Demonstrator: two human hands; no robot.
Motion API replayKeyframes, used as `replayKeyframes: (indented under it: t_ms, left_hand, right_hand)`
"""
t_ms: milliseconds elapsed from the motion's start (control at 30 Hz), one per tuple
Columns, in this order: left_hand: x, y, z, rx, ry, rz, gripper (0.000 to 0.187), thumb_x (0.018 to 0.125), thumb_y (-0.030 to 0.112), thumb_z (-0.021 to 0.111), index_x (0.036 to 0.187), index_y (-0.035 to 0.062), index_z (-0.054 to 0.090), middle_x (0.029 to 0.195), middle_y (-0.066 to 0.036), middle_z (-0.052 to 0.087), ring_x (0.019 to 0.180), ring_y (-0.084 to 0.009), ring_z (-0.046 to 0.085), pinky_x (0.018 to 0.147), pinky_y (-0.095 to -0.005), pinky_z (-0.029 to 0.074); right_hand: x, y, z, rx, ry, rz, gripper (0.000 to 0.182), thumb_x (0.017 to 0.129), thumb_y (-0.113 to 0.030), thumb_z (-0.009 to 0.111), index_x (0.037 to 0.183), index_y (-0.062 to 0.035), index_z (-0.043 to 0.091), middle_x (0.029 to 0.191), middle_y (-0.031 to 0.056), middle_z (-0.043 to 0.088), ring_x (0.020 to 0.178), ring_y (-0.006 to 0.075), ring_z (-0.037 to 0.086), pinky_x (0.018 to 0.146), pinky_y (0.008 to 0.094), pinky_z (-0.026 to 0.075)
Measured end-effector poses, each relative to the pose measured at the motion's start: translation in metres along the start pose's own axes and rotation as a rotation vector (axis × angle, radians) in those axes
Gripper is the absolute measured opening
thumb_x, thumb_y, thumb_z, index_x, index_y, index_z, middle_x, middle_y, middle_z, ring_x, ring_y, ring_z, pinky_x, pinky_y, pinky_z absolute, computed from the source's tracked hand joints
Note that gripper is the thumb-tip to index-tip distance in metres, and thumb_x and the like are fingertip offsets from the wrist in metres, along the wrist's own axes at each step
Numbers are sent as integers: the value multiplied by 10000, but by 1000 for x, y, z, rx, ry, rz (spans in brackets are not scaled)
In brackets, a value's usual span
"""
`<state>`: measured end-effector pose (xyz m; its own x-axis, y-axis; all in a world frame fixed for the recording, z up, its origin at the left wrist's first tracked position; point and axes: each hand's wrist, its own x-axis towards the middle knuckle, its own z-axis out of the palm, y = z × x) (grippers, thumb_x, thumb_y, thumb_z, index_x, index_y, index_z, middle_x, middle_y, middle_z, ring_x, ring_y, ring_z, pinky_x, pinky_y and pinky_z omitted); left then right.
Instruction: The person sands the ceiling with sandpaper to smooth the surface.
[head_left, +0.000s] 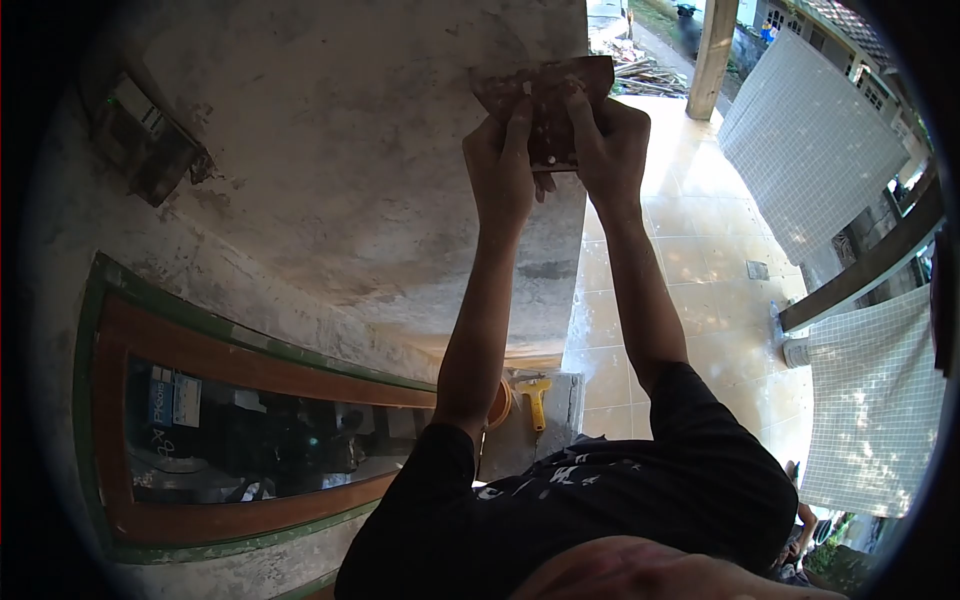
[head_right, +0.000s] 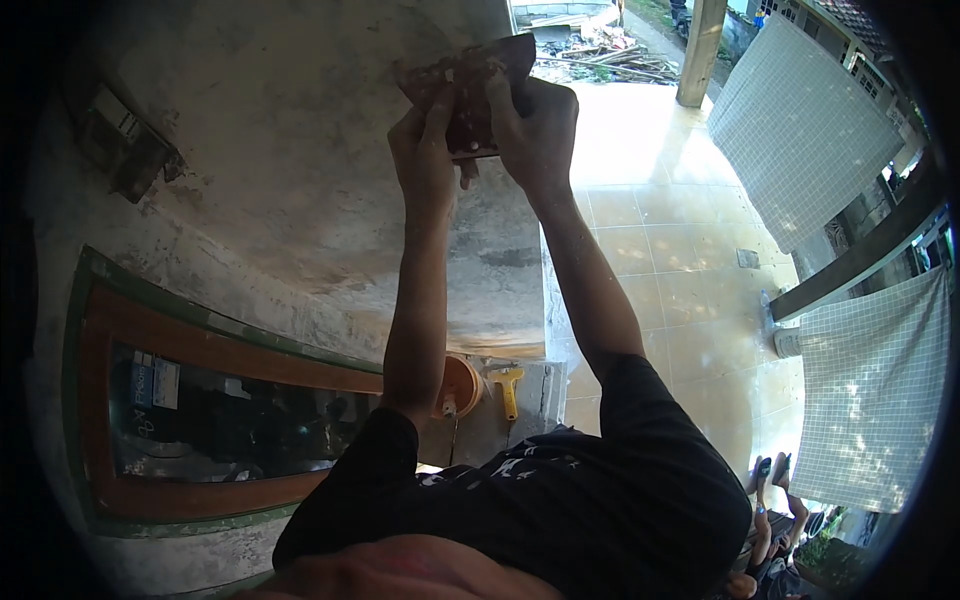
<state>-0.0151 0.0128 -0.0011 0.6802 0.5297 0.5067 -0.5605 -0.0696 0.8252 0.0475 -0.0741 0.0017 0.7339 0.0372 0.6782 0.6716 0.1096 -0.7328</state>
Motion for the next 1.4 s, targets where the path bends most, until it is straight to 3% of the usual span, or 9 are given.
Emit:
replayKeyframes:
  t_ms: [567,733,900,967,1000,1133,1233,1267,1400]
  left_hand:
    - [11,12,4,-83,62,-36,281,920,185,528,774,-43,606,527,-68,550,307,-111,446,257,-243,293]
    - [-8,12,7,-59,121,-149,249,891,179,566,802,-47,618,548,-70,548,319,-97,423,252,-232,248]
    - [24,31,3,-65,63,24,306,915,198,533,741,-44,604,511,-75,539,308,-111,450,260,-237,280]
    - [16,31,5,-53,77,33,312,909,186,529,723,-55,597,513,-78,543,307,-115,451,263,-241,279]
    - [8,26,4,-10,92,-15,311,906,181,528,720,-58,595,513,-77,543,308,-116,451,264,-243,279]
    - [1,18,-2,26,79,-74,313,906,194,542,718,-50,599,512,-71,544,312,-117,452,268,-247,279]
    - [29,49,1,11,96,-1,312,906,198,548,726,-50,604,513,-69,544,314,-114,449,270,-247,278]
    - [39,53,-3,6,42,63,298,908,186,543,737,-49,611,514,-71,545,318,-112,450,271,-246,275]
    - [35,55,-4,74,37,57,289,908,169,533,747,-58,611,515,-75,544,323,-117,456,272,-246,274]
  right_hand:
    - [17,-16,3,-96,2,-125,372,834,-205,616,570,54,568,445,124,523,370,135,467,420,326,360]
    - [1,-9,-4,-102,-26,-39,366,829,-216,612,586,57,594,446,131,534,383,139,508,412,331,373]
    - [28,-29,7,-47,-38,-112,348,825,-212,607,608,60,614,452,128,547,382,149,518,415,339,390]
    - [25,-25,7,-63,-51,-95,429,855,-327,624,648,48,650,485,102,581,460,94,548,462,287,426]
    - [18,-17,9,-58,-17,-91,355,820,-203,611,584,61,590,445,121,540,387,145,522,425,341,397]
    - [5,-5,7,-30,-23,-76,368,817,-205,611,566,61,572,440,139,523,381,168,525,427,351,398]
    - [40,-23,25,36,-2,-143,375,820,-218,605,571,62,574,434,144,511,384,164,528,425,349,396]
    - [44,-37,25,118,-67,24,403,861,-277,634,603,31,607,453,26,509,395,68,470,365,237,341]
    - [38,-21,28,73,4,-110,407,864,-259,628,575,25,590,441,35,497,367,76,455,337,255,326]
